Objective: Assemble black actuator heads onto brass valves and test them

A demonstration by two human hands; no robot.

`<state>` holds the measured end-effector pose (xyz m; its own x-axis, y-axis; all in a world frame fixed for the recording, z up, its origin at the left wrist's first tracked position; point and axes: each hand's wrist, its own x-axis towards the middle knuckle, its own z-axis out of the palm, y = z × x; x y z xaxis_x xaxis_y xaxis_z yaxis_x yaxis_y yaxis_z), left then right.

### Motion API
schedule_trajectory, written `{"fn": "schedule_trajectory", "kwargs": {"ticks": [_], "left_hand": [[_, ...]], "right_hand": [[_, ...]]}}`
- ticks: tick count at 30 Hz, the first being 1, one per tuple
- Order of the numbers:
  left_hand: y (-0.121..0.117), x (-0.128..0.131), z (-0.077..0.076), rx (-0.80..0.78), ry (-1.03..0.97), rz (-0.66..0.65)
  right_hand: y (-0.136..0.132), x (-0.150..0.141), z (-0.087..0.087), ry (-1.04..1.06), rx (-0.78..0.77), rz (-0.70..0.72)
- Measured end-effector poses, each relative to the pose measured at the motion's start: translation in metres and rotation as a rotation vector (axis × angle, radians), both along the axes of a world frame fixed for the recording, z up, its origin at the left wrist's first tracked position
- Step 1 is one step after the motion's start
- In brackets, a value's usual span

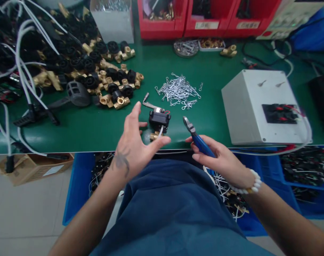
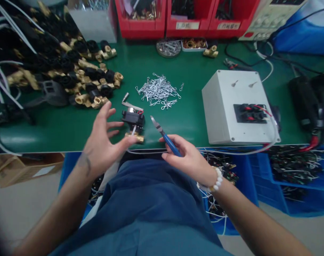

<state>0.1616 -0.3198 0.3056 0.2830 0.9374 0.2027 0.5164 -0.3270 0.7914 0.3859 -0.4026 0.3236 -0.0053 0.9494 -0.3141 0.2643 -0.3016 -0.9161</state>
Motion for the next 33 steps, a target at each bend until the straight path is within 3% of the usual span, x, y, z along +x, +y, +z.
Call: {"fn": "schedule_trajectory", "kwargs": {"ticks": [4, 6, 8, 11, 14, 21, 27, 29, 33], "left_hand": [[-0.028, 0.03, -0.031, 0.233, 0.091, 0.128], [-0.027, 0.04, -0.038, 0.302, 0.111, 0.18], [-0.019, 0.04, -0.039, 0.315, 0.063, 0.15], [-0.003, 0.026, -0.035, 0.216, -0.048, 0.001], [0.01, 0.011, -0.033, 0.083, -0.12, -0.109], [0.019, 0.003, -0.047, -0.112, -0.343, -0.158], [0.024, -0.001, -0.053, -0.084, -0.417, -0.166], [0.025, -0.002, -0.052, -0.05, -0.4, -0.163], [0.028, -0.003, -0.049, 0.064, -0.339, -0.159]], "right_hand": [[0.006, 0.006, -0.009, -0.293, 0.336, -0.021], [0.012, 0.013, -0.013, -0.445, 0.524, 0.008], [0.019, 0.02, -0.015, -0.583, 0.619, 0.095], [0.03, 0.025, -0.012, -0.79, 0.614, 0.235], [0.039, 0.023, -0.003, -0.835, 0.564, 0.272], [0.047, 0.01, 0.026, -0.731, 0.537, 0.111], [0.052, -0.005, 0.027, -0.785, 0.625, -0.127], [0.058, -0.004, 0.026, -0.815, 0.614, -0.052], [0.069, 0.005, 0.035, -0.87, 0.438, 0.225]]}}
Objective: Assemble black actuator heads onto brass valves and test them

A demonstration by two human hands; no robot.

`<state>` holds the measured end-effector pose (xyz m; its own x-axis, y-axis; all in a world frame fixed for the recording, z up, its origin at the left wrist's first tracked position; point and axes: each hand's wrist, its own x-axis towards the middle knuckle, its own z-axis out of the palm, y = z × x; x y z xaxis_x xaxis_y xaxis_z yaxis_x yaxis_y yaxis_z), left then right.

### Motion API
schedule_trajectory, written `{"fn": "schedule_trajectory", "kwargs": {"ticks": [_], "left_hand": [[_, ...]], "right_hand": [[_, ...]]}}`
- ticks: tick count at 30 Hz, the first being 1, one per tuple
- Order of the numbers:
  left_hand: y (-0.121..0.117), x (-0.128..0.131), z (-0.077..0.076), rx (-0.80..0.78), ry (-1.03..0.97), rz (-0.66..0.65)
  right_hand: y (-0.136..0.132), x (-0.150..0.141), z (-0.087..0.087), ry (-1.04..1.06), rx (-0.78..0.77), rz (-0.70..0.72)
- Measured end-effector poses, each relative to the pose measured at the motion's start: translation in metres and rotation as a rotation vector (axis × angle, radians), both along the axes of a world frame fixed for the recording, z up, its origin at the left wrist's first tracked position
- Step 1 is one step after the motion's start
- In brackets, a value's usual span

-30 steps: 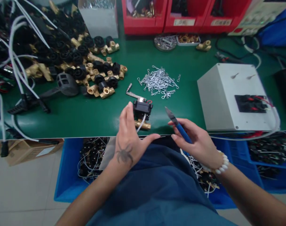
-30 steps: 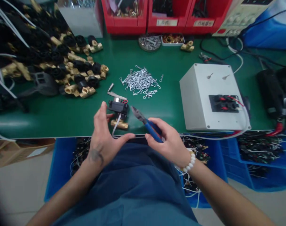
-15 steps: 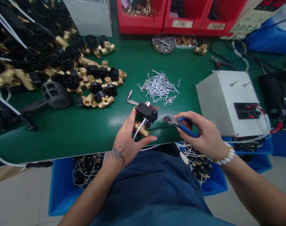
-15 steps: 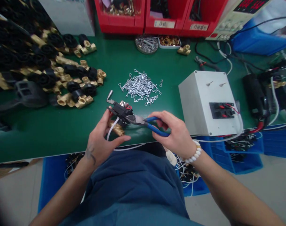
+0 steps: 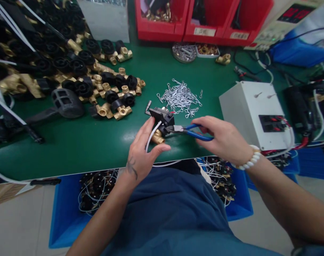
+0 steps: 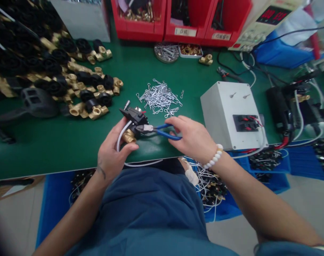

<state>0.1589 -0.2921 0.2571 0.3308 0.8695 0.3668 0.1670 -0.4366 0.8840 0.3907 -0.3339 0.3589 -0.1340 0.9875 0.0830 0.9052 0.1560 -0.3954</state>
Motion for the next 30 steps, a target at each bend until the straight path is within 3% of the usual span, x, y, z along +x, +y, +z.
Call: {"fn": "schedule_trajectory", "kwargs": {"ticks": [3, 6, 11, 13, 17, 22, 27, 30], "left_hand": [[0.002, -0.001, 0.003, 0.105, 0.031, 0.019], [0.002, -0.001, 0.007, 0.117, 0.061, 0.024], [0.001, -0.001, 0.011, 0.078, 0.075, 0.043], [0.0, 0.0, 0.013, 0.071, 0.078, 0.057], [-0.004, 0.006, 0.014, 0.056, 0.084, 0.082], [-0.012, 0.017, 0.015, 0.008, 0.027, 0.153], [-0.019, 0.025, 0.015, -0.017, -0.042, 0.165], [-0.02, 0.026, 0.015, -0.026, -0.033, 0.186]], "right_hand": [[0.0, 0.004, 0.012, 0.132, 0.096, -0.077], [0.0, 0.003, 0.012, 0.211, 0.248, -0.169], [0.009, 0.005, 0.0, -0.021, -0.027, 0.038], [0.01, 0.007, 0.002, 0.026, 0.009, 0.051], [0.01, 0.008, 0.004, 0.126, 0.2, -0.099], [0.016, 0.014, -0.001, -0.117, -0.048, 0.095], [0.015, 0.022, 0.003, 0.066, 0.173, 0.011], [0.017, 0.024, 0.006, -0.131, 0.014, 0.094]]}}
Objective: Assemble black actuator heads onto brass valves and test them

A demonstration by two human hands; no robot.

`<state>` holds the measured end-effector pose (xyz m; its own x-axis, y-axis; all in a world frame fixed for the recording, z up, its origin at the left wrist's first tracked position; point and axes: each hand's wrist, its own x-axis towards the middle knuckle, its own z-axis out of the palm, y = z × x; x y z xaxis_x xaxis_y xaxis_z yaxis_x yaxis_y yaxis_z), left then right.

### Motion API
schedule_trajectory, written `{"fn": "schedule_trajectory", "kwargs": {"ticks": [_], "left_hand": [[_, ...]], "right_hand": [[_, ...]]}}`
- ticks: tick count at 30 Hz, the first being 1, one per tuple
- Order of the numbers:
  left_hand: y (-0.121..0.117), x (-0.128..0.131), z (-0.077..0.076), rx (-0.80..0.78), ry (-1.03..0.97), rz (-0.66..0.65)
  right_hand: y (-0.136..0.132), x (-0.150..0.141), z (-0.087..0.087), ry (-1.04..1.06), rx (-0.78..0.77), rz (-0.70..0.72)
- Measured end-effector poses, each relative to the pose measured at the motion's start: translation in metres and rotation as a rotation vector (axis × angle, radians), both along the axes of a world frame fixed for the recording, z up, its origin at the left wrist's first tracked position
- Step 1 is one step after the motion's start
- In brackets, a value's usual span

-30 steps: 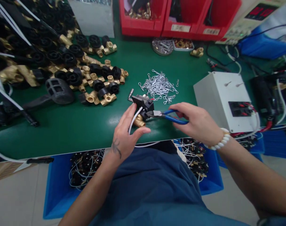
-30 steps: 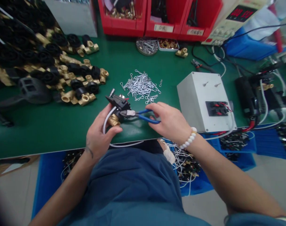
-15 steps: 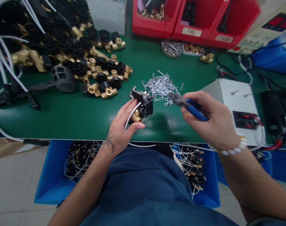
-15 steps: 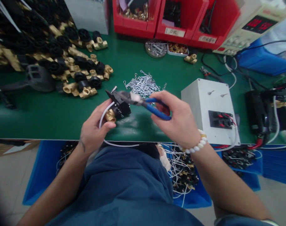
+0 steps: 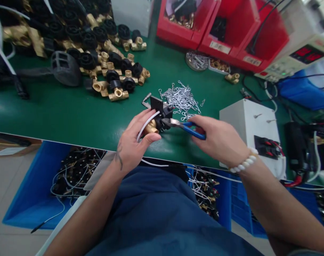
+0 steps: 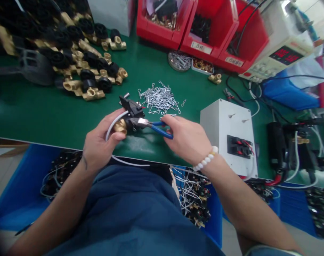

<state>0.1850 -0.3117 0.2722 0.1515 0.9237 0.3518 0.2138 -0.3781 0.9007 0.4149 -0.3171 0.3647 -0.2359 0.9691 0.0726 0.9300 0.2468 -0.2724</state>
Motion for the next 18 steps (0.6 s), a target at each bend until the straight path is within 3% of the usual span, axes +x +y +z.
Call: {"fn": "schedule_trajectory", "kwargs": {"ticks": [2, 6, 8, 11, 16, 18], "left_hand": [[0.0005, -0.0001, -0.0004, -0.012, -0.006, 0.005], [0.0026, -0.0002, -0.002, -0.01, -0.063, -0.019], [0.0035, 0.0, -0.0025, -0.022, -0.077, -0.028], [0.0043, 0.0003, -0.0026, -0.041, -0.078, -0.036], [0.0054, 0.0003, -0.002, -0.045, -0.105, -0.051], [0.0056, 0.0004, -0.002, -0.041, -0.107, -0.054]], "right_hand": [[-0.0008, -0.0005, 0.0041, -0.048, -0.046, 0.042], [-0.0042, -0.005, 0.0102, 0.146, 0.22, -0.083], [-0.0027, -0.0065, 0.0084, 0.078, 0.177, -0.075], [0.0016, -0.0061, 0.0054, -0.098, -0.034, 0.031], [0.0018, -0.006, 0.0074, 0.073, 0.208, -0.08], [0.0021, -0.007, 0.0075, -0.012, 0.105, -0.046]]}}
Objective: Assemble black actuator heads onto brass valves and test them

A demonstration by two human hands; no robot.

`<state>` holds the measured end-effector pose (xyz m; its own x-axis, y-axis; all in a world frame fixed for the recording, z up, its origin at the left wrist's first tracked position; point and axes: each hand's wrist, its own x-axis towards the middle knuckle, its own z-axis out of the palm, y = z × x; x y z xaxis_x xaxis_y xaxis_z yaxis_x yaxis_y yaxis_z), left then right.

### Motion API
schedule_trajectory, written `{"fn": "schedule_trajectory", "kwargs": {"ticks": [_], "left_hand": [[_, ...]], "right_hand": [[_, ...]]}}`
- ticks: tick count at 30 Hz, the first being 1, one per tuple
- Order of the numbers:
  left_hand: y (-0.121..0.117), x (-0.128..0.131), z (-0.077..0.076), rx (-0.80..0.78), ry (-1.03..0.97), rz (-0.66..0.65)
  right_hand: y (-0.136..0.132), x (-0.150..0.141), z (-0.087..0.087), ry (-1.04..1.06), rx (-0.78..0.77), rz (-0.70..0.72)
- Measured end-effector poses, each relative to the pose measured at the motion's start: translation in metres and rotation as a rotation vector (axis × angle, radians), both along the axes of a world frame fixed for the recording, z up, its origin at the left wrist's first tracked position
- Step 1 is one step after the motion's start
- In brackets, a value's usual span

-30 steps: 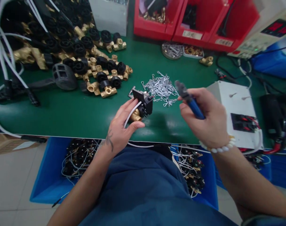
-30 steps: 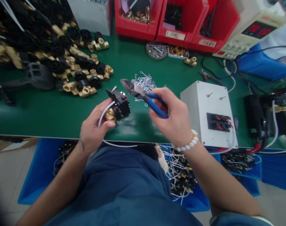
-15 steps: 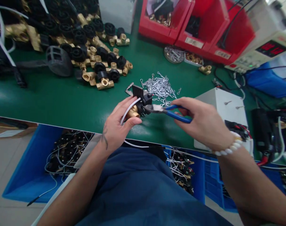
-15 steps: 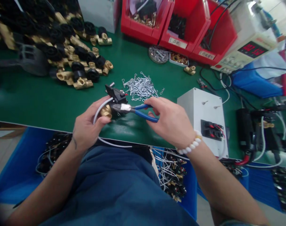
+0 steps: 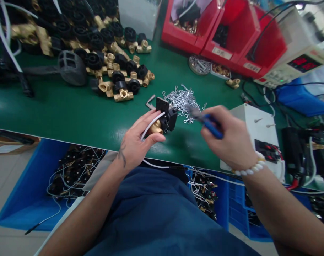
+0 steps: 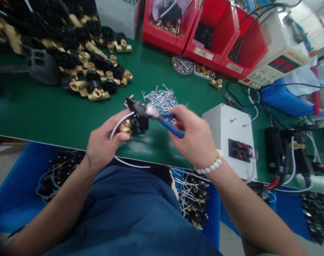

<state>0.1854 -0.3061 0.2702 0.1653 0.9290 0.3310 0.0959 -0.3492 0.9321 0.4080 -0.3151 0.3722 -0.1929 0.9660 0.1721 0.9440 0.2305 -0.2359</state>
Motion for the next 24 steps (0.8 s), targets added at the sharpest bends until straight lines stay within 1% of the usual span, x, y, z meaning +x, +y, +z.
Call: {"fn": "schedule_trajectory", "kwargs": {"ticks": [2, 3, 6, 7, 8, 10, 11, 12, 15, 16, 17, 19, 20, 21, 24], "left_hand": [[0.0, 0.0002, -0.0001, 0.009, 0.013, -0.003], [0.0, 0.0004, -0.0002, 0.014, 0.018, -0.005], [0.0001, 0.0006, -0.0006, 0.013, 0.019, -0.005], [0.0002, 0.0006, -0.0007, 0.01, 0.017, -0.007], [0.0003, 0.0006, -0.0008, 0.007, 0.015, -0.005], [0.0006, 0.0006, -0.0009, 0.003, 0.011, -0.004], [0.0007, 0.0007, -0.0008, 0.002, 0.008, -0.005], [0.0007, 0.0007, -0.0007, 0.001, 0.005, -0.007], [0.0006, 0.0007, -0.0002, 0.008, -0.01, -0.007], [0.0005, 0.0005, -0.0001, 0.012, -0.013, -0.005], [0.0004, 0.0003, 0.0, 0.018, -0.013, -0.004], [0.0003, 0.0, 0.0, 0.024, -0.008, -0.003], [0.0003, -0.0001, 0.0, 0.023, -0.006, -0.005], [0.0004, 0.0, 0.0, 0.023, -0.007, -0.007], [0.0008, 0.0005, -0.0001, 0.014, -0.013, -0.007]], "right_hand": [[0.0006, -0.0009, 0.001, -0.097, -0.148, 0.066], [0.0007, -0.0012, 0.0019, -0.093, -0.16, 0.074], [-0.0002, -0.0022, 0.0043, 0.076, 0.011, -0.001], [-0.0006, -0.0024, 0.0043, 0.087, 0.016, -0.014], [-0.001, -0.0024, 0.0038, 0.051, -0.031, -0.011], [-0.0019, -0.0022, 0.0027, -0.082, -0.177, 0.023], [-0.0026, -0.002, 0.0026, -0.116, -0.208, 0.039], [-0.0035, -0.002, 0.0027, -0.1, -0.176, 0.033], [-0.006, -0.0027, 0.0028, 0.089, 0.109, -0.065], [-0.0061, -0.0031, 0.0021, 0.093, 0.131, -0.077], [-0.0057, -0.0035, 0.0012, 0.051, 0.087, -0.066], [-0.004, -0.0039, -0.0004, -0.092, -0.095, 0.004], [-0.0032, -0.0039, -0.0005, -0.131, -0.153, 0.034], [-0.0026, -0.0039, -0.0002, -0.125, -0.149, 0.038], [-0.0019, -0.0041, 0.0011, 0.006, 0.032, -0.06]]}}
